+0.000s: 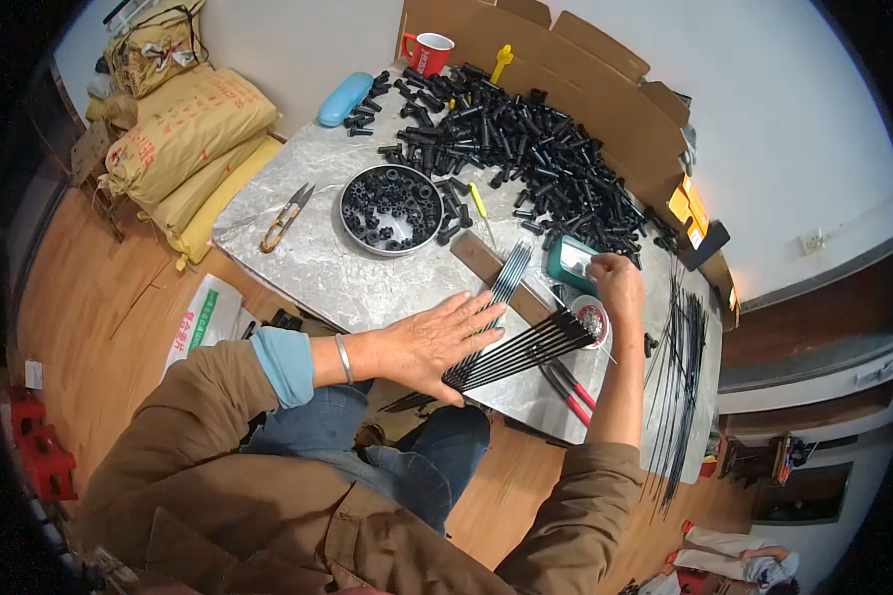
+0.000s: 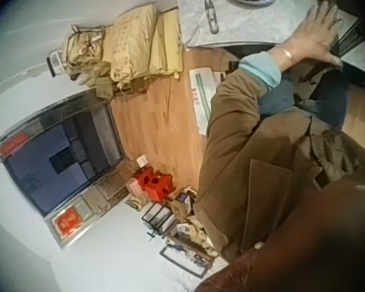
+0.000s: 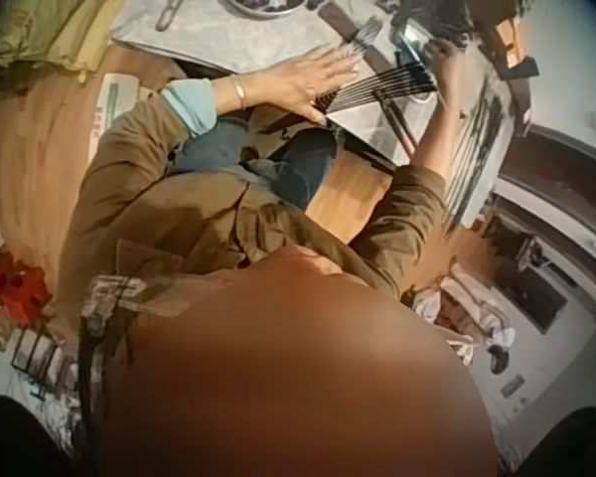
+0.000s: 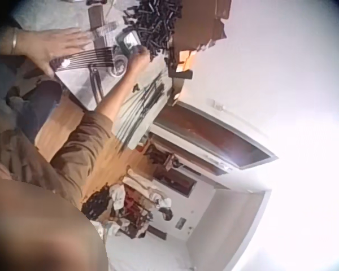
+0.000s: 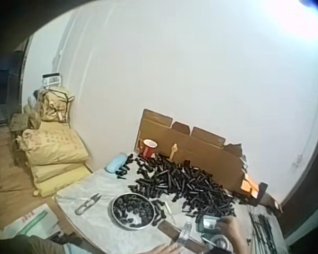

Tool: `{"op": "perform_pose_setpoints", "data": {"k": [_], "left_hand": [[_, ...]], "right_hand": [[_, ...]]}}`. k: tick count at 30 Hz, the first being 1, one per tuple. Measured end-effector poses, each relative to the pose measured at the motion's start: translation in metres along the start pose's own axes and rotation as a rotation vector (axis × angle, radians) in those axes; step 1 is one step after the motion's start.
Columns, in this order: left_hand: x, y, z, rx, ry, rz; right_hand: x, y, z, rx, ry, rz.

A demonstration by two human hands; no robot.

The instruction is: Bundling a set of black rods together with zip ties and trimming the ends using pliers.

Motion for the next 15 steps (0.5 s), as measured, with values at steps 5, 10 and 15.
{"op": "perform_pose_setpoints", "data": {"k": [5,10,15], "left_hand": [[0.004,0.006,-0.001,0.031,-0.069,0.012],[0.005,0.019,-0.019,0.077,-0.110,0.042],[0.004,0.016,-0.021,0.075,-0.120,0.021]], "right_hand": [[-0.015,-0.004,0.016,0.003,-0.076,-0.214],[-0.002,-0.003,0.013,0.074,0.021,-0.311],[0.002,-0.003,0.007,0.103,0.068,-0.404]]}}
Point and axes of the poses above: each hand's wrist, its own z-axis towards the middle knuckle, its own x-axis out of the back of the hand, y = z × x, the point moved 6 cm from there along z, towards the middle knuckle, and after that the axes turned 12 degrees about -y, right-handed, at the moved point
